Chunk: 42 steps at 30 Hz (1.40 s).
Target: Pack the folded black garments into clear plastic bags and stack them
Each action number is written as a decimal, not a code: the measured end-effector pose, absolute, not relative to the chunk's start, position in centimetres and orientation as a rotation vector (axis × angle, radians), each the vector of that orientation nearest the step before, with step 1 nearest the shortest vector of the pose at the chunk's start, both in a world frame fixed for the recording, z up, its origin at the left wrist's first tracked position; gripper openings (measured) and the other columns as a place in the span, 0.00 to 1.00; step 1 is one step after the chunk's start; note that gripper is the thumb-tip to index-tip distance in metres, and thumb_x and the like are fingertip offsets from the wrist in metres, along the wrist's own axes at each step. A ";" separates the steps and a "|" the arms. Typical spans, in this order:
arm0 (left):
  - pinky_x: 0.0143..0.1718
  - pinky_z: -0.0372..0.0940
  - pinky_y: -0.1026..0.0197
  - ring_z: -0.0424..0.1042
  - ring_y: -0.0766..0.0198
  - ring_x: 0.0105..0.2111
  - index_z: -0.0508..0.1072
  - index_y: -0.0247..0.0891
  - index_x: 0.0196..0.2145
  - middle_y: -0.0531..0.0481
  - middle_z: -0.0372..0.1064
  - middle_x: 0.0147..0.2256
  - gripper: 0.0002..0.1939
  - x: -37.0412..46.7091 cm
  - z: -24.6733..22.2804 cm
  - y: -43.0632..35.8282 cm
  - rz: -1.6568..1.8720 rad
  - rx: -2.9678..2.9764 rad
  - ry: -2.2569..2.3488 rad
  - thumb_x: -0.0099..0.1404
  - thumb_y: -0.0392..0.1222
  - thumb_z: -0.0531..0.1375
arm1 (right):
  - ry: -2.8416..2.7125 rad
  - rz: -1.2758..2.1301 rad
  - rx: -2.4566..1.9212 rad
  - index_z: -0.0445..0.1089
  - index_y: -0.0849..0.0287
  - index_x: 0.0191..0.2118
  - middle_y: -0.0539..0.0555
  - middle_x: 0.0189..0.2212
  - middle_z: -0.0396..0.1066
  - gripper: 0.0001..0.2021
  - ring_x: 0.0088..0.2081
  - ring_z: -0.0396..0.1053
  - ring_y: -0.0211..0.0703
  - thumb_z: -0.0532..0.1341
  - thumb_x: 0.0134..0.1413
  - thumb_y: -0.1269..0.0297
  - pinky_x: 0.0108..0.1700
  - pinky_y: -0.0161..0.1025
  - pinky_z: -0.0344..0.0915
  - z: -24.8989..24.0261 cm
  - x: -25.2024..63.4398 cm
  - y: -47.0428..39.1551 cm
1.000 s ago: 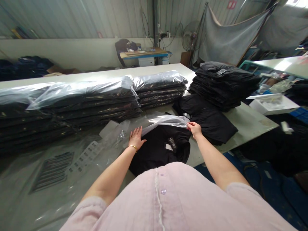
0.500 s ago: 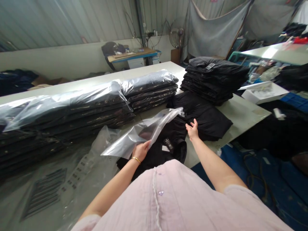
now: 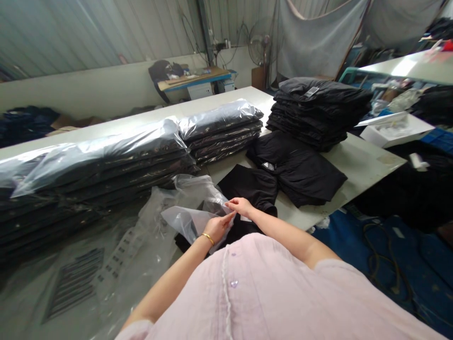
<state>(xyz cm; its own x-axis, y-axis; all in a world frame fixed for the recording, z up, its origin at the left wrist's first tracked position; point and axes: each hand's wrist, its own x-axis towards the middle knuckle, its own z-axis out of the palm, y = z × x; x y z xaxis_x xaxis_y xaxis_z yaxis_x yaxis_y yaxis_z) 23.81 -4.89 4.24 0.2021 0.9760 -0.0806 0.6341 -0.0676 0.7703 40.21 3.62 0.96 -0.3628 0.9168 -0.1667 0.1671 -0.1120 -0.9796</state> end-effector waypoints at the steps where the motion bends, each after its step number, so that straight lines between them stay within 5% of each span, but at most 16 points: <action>1: 0.38 0.65 0.57 0.73 0.58 0.29 0.77 0.43 0.50 0.45 0.77 0.31 0.21 23.8 4.2 -5.0 0.617 1.813 1.480 0.58 0.43 0.61 | -1.576 1.511 -1.234 0.76 0.57 0.30 0.48 0.25 0.73 0.14 0.26 0.67 0.36 0.67 0.45 0.50 0.29 0.32 0.62 0.8 39.9 3.8; 5: 0.35 0.65 0.59 0.72 0.61 0.26 0.76 0.43 0.52 0.47 0.76 0.28 0.23 23.5 4.2 -5.7 0.655 1.761 1.462 0.59 0.48 0.60 | -1.566 1.443 -1.284 0.74 0.57 0.27 0.48 0.21 0.71 0.11 0.24 0.66 0.36 0.65 0.47 0.54 0.27 0.32 0.60 0.2 39.7 4.4; 10: 0.33 0.65 0.61 0.71 0.62 0.27 0.75 0.36 0.51 0.49 0.74 0.27 0.29 23.2 4.4 -5.6 0.880 1.365 1.543 0.62 0.60 0.55 | -1.171 1.584 -1.305 0.71 0.58 0.27 0.49 0.22 0.70 0.20 0.22 0.64 0.36 0.60 0.51 0.44 0.26 0.33 0.61 0.5 40.2 4.1; 15: 0.34 0.66 0.60 0.73 0.60 0.32 0.77 0.35 0.38 0.45 0.76 0.33 0.25 23.7 4.9 -4.4 1.058 1.150 1.644 0.56 0.61 0.61 | -1.060 1.777 -1.134 0.70 0.58 0.28 0.50 0.26 0.72 0.23 0.27 0.68 0.37 0.67 0.39 0.40 0.30 0.34 0.63 1.5 40.3 2.5; 21: 0.39 0.67 0.59 0.74 0.58 0.36 0.74 0.36 0.42 0.45 0.76 0.36 0.32 25.3 5.1 -4.1 0.932 1.263 1.516 0.41 0.53 0.73 | -1.215 1.605 -1.179 0.61 0.57 0.20 0.43 0.17 0.61 0.27 0.21 0.57 0.32 0.74 0.23 0.44 0.25 0.32 0.56 2.4 39.7 1.4; 23: 0.38 0.67 0.59 0.74 0.59 0.34 0.73 0.37 0.43 0.47 0.76 0.35 0.32 25.6 4.9 -4.0 0.897 1.305 1.497 0.40 0.51 0.73 | -1.259 1.666 -1.154 0.61 0.57 0.20 0.44 0.17 0.62 0.28 0.21 0.58 0.33 0.71 0.28 0.38 0.25 0.32 0.56 2.7 39.6 1.4; 27: 0.39 0.67 0.58 0.74 0.60 0.33 0.76 0.37 0.35 0.45 0.76 0.33 0.21 25.4 4.5 -3.6 0.885 1.306 1.484 0.54 0.58 0.65 | -1.235 1.729 -1.085 0.66 0.57 0.24 0.49 0.21 0.68 0.30 0.24 0.65 0.37 0.57 0.43 0.29 0.29 0.35 0.63 2.9 39.7 1.4; 30: 0.39 0.66 0.57 0.74 0.58 0.34 0.77 0.35 0.32 0.41 0.76 0.33 0.25 25.2 4.2 -3.4 0.887 1.260 1.389 0.58 0.62 0.59 | -1.210 1.476 -1.265 0.68 0.56 0.31 0.47 0.24 0.69 0.25 0.24 0.66 0.37 0.65 0.40 0.36 0.29 0.35 0.64 2.4 39.8 1.5; 35: 0.34 0.66 0.59 0.73 0.60 0.28 0.76 0.32 0.45 0.48 0.73 0.24 0.31 24.7 4.6 -3.8 0.808 1.064 1.238 0.55 0.61 0.64 | -1.267 1.473 -1.356 0.69 0.56 0.32 0.46 0.23 0.69 0.18 0.20 0.62 0.34 0.68 0.42 0.46 0.24 0.33 0.60 1.6 40.2 2.7; 42: 0.33 0.70 0.59 0.74 0.62 0.29 0.74 0.35 0.45 0.51 0.69 0.24 0.14 19.9 8.5 -2.7 1.171 0.557 1.174 0.62 0.43 0.62 | -1.446 0.926 -1.607 0.68 0.53 0.34 0.48 0.26 0.71 0.07 0.25 0.68 0.39 0.59 0.54 0.57 0.30 0.34 0.62 2.3 45.3 5.1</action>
<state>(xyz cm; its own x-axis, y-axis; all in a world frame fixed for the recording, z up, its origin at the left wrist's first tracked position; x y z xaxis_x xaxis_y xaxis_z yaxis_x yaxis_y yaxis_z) 19.89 -2.66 8.46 -0.0579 0.9104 -0.4097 -0.4069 0.3532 0.8424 45.31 5.11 2.33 0.0919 0.9955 -0.0219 0.4362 -0.0600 -0.8979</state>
